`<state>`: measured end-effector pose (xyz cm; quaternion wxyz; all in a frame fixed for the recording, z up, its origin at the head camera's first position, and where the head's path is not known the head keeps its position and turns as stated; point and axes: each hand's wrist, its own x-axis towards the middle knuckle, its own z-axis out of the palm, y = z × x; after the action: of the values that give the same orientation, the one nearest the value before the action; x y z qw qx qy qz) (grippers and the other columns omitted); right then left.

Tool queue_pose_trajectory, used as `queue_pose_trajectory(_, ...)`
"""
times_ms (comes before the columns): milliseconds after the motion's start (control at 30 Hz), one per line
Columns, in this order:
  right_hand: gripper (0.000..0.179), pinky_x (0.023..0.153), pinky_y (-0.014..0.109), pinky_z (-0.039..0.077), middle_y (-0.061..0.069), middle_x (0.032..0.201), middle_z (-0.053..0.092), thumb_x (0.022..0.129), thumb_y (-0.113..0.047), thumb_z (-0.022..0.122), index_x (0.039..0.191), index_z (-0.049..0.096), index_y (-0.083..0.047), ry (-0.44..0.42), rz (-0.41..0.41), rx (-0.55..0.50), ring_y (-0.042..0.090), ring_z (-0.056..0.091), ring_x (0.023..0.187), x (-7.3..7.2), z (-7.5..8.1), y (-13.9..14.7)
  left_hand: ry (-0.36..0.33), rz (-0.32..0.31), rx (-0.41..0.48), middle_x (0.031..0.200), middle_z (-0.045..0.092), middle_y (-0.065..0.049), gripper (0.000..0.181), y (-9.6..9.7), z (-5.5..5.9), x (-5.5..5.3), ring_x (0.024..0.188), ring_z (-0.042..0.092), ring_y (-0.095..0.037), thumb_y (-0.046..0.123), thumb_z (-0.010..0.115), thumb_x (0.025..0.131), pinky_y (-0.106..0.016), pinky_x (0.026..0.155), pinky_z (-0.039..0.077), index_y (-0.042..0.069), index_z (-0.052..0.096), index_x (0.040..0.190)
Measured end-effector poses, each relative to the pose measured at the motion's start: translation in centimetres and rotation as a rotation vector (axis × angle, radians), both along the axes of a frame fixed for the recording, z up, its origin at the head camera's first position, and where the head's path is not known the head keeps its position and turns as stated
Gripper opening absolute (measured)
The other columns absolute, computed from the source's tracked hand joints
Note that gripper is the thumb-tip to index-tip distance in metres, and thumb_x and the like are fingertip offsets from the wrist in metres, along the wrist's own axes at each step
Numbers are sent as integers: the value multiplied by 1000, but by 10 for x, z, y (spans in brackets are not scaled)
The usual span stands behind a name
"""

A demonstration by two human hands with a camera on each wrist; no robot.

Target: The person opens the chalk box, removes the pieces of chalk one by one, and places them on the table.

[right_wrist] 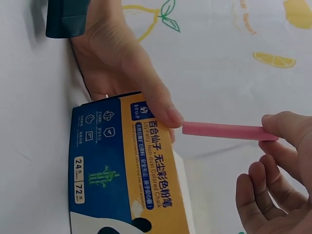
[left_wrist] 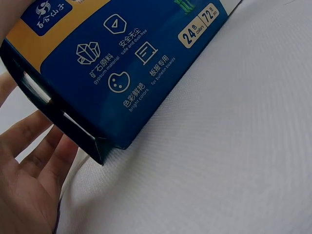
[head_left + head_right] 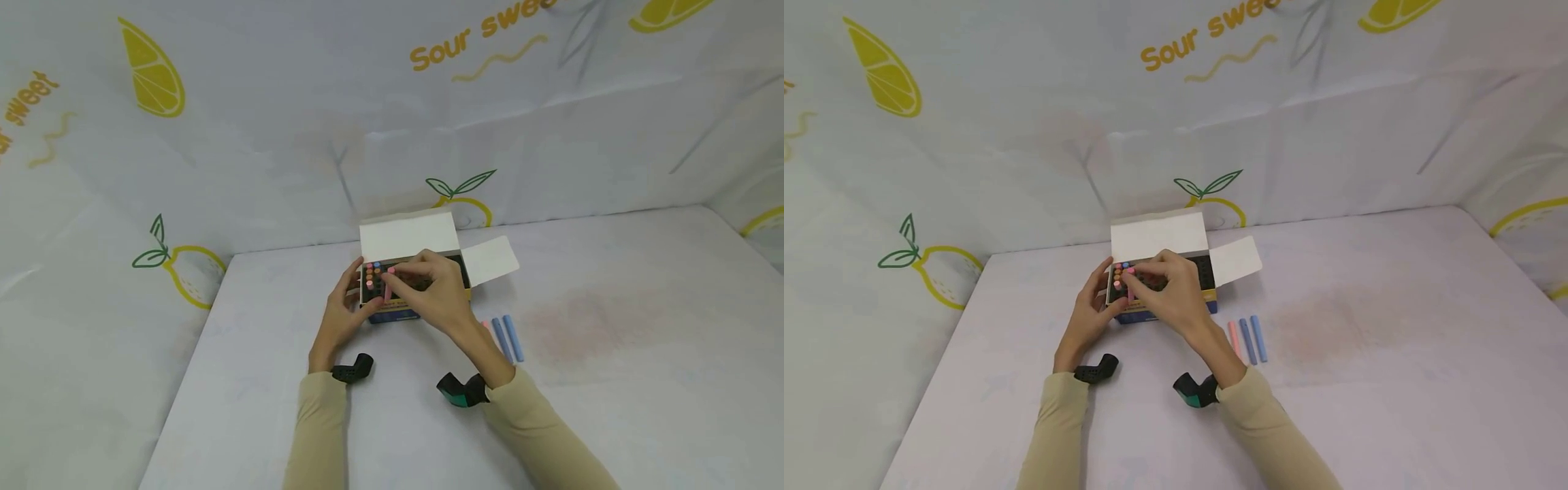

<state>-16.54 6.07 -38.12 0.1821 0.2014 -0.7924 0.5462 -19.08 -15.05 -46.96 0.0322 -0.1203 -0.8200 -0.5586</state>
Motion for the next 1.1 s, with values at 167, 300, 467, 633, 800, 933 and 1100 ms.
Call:
queue_pose_trajectory(167,10,65,28,52,6,79,66,85,-13,84,91,83,-5,-10,15,4,14,63,72,9,4,7,-17,8,2,142,55,-13,84,0,2,1,129,53,-30,39,79,88,-53,112,46,36,34,159)
queue_pose_trajectory(300,8,63,30,52,4,81,66,85,-11,83,92,83,-5,-39,51,-4,12,62,73,17,5,15,-21,11,-3,143,54,-13,84,0,3,2,128,55,-31,34,79,88,-53,112,46,37,34,159)
queue_pose_trajectory(467,9,63,24,48,2,81,67,86,-13,83,92,84,-7,-41,64,37,10,60,73,24,2,25,-14,4,-3,145,53,-15,83,-1,2,1,128,56,-34,35,79,88,-55,113,45,36,35,159)
queue_pose_trajectory(633,9,64,25,49,-1,80,65,87,-13,82,94,84,-8,-42,97,77,13,60,74,31,1,41,-16,5,7,145,53,-17,84,-2,0,0,128,54,-36,27,79,88,-57,113,44,33,35,160)
queue_pose_trajectory(800,14,60,24,47,-1,82,64,86,-10,82,99,83,-6,-67,139,112,10,55,71,34,-2,61,-39,1,13,148,49,-22,86,0,0,0,130,51,-40,14,76,89,-58,115,41,24,31,162)
queue_pose_trajectory(933,19,60,24,46,-3,83,65,84,-12,84,102,83,-8,-94,173,172,8,54,71,33,0,74,-67,-5,10,151,45,-25,86,3,2,0,132,48,-43,8,73,90,-59,116,40,19,29,163)
queue_pose_trajectory(1100,15,59,22,46,-7,84,65,86,-17,83,100,84,-14,-155,236,247,6,55,72,31,6,87,-37,-7,5,150,47,-21,83,3,3,1,132,50,-39,21,75,91,-59,115,41,29,32,161)
